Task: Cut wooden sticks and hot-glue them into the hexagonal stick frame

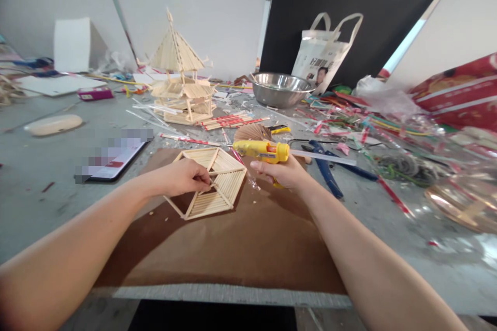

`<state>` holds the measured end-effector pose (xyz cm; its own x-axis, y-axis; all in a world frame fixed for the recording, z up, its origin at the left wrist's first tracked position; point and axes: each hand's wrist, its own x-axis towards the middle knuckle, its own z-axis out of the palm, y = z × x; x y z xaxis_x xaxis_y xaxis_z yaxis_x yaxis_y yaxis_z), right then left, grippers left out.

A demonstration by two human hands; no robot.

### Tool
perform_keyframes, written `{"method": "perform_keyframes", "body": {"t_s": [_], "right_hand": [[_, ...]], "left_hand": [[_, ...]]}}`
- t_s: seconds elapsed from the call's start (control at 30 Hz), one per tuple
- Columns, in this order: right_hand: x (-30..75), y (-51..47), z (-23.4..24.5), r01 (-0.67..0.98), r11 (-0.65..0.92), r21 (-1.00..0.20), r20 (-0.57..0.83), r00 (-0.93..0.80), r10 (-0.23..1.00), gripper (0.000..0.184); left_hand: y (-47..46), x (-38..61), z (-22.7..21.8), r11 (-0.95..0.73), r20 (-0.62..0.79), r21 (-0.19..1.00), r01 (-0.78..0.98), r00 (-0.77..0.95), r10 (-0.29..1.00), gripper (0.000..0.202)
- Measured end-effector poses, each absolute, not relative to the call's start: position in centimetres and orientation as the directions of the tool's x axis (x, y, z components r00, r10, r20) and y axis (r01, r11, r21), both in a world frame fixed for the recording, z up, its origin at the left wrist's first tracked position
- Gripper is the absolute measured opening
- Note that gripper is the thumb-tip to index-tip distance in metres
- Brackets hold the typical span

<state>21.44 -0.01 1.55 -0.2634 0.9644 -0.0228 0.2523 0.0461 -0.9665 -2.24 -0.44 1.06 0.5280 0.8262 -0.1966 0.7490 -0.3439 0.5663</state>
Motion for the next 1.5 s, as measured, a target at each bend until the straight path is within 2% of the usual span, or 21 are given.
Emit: {"method": "perform_keyframes", "body": {"t_s": [0.2,0.73,1.13,1.5], "right_hand": [[21.63,0.20,1.23,0.282,0.058,-0.958,-0.018,-0.259,0.966,0.020],[21.64,0.19,1.25,0.294,0.056,-0.954,-0.021,-0.253,0.967,0.017],[21.69,0.17,1.24,0.297,0.069,-0.952,-0.010,-0.259,0.966,0.020],[21.52,0.13,1.34,0.284,0.065,-0.957,-0.010,-0.253,0.967,0.018]], "left_hand": [[-0.30,-2.27,0.86,-0.329,-0.197,0.588,0.739,0.526,0.828,0.018],[-0.48,-1.98,1.02,-0.329,-0.244,0.542,0.773,0.519,0.819,0.019],[-0.74,-1.66,1.33,-0.360,-0.265,0.460,0.812,0.512,0.817,0.023],[-0.30,-1.82,0.67,-0.302,-0.292,0.499,0.812,0.486,0.824,0.028]]}}
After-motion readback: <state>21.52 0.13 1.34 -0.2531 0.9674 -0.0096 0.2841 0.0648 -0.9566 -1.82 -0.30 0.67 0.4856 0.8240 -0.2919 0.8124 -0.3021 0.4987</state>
